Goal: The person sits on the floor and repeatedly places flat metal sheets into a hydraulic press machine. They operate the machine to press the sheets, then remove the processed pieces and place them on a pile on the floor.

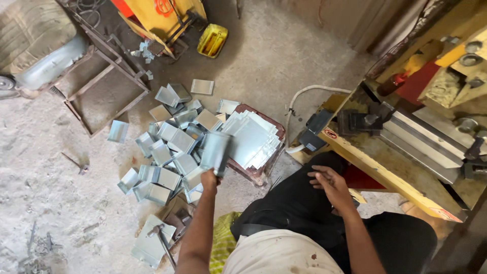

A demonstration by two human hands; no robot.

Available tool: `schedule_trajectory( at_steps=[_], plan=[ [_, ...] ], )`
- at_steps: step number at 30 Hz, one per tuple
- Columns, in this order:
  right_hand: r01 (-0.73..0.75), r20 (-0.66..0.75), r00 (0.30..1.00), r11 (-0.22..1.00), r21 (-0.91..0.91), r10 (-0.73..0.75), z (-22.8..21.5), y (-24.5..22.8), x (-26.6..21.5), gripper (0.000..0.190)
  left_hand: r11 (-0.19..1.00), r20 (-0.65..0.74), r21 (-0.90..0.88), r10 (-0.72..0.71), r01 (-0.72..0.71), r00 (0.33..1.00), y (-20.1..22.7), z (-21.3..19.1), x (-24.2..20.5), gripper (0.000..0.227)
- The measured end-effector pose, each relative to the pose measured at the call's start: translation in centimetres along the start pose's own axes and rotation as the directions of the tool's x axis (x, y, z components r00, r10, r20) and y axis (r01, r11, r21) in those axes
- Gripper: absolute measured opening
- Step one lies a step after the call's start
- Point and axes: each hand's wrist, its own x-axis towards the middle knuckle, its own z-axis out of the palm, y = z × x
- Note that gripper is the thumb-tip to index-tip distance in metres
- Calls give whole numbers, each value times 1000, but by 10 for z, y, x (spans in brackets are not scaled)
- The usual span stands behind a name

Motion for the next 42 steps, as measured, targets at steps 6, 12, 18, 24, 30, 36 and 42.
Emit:
schedule_trajectory(
  at_steps=[6, 12, 18, 24, 30, 36, 42],
  plan=[
    [-47, -51, 998, 999, 8, 47, -5, 6, -6, 35, 885, 220, -424, -103, 191, 970, 2, 0, 22, 61],
    [-50, -82, 995, 995, 81, 57, -8, 10, -16, 34, 1000, 220, 8, 18, -20, 975, -24, 66, 34, 70],
    [-84, -186, 977, 990, 110, 104, -20, 4, -30, 35, 994, 32, -100, -31, 34, 999, -48, 116, 21, 65],
    [-90, -231, 965, 987, 136, 120, -32, 1, -40, 34, 952, -171, -279, -179, 126, 969, -46, 126, -3, 61],
    [-80, -255, 959, 981, 176, 124, -34, -2, -40, 34, 883, -231, -403, -352, 240, 907, -39, 129, 4, 87],
    [-138, -275, 947, 982, 126, 168, -32, -6, -39, 34, 856, -267, -400, -451, 328, 852, -29, 131, 0, 92],
    [-131, -260, 951, 980, 147, 166, -31, -6, -39, 33, 841, -241, -401, -478, 362, 844, -27, 134, -4, 89]
  ],
)
